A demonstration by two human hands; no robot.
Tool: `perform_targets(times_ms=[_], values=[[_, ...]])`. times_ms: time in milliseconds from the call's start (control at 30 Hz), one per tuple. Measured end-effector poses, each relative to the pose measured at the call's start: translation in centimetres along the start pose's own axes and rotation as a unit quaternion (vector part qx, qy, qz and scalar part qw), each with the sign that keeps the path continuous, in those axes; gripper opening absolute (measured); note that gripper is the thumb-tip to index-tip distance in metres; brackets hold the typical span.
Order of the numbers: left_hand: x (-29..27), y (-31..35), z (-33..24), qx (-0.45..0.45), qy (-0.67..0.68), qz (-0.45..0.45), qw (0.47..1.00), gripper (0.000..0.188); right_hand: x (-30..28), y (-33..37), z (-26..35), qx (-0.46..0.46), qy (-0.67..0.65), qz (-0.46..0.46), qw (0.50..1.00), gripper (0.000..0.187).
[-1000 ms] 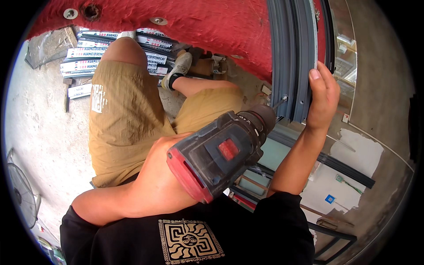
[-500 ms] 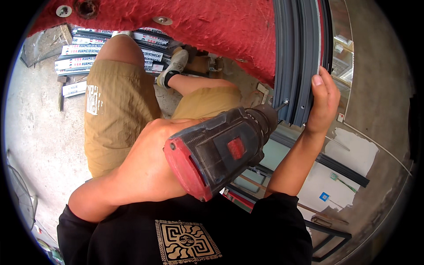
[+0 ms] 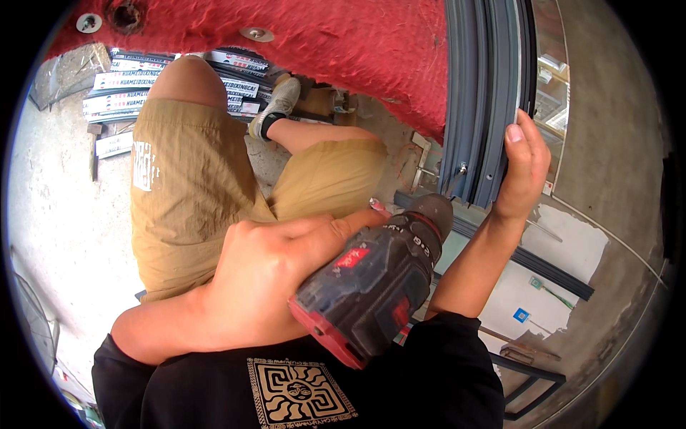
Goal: The person uses a cordless drill to fasten screws into a metal window frame resting on a red workbench. They repeatedly position the drill, drive screws into the frame's corners and edges, and adjust the frame's position to access different fastening points.
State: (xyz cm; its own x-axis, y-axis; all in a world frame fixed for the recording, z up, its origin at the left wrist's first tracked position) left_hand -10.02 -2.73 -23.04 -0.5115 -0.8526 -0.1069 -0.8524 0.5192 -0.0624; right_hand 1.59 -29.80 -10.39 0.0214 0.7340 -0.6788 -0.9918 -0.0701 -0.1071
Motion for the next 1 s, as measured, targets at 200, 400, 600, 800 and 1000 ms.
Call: perform_targets(times_ms=[200,400,600,800,1000], values=[[-0.1,0.1,0.2,0.010,0.005,0.001,1.000,0.058,0.0,0.1,0.1,0.008,-0.006,0.002,1.000,0.039],[-1.7,-1.0,0.5,0.047,-0.015,-0.018,0.999,0.044,-0.1,0.1,0.2,0.016,-0.016,0.013,1.000,0.038],[-1.6,-0.9,0.1,0.002,0.077,-0.043,0.996,0.037,-0.4,0.4,-0.3,-0.026,-0.032,-0.046,0.998,0.045],[-1.5,-0.9,-0.2,0.024,0.029,-0.046,0.998,0.045,-1.9,2.6,-1.2,-0.111,-0.016,0.015,0.994,0.084],[-1.5,0.0,-0.9,-0.125,0.108,-0.007,0.986,0.041,-1.7,3.0,2.3,-0.157,0.234,0.186,0.941,0.137]])
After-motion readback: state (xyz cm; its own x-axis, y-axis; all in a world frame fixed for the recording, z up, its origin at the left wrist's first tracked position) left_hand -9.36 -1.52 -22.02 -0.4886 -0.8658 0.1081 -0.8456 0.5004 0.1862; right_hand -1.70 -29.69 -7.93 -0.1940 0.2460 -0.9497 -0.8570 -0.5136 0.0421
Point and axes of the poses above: each hand's wrist, its own y-axis away from the middle knuckle, its own x-axis out of the palm, z = x × y, the point moved 4 cm from there along -y, towards the middle knuckle, and after that the axes turned 15 degrees about -y, right-handed, at the moved point
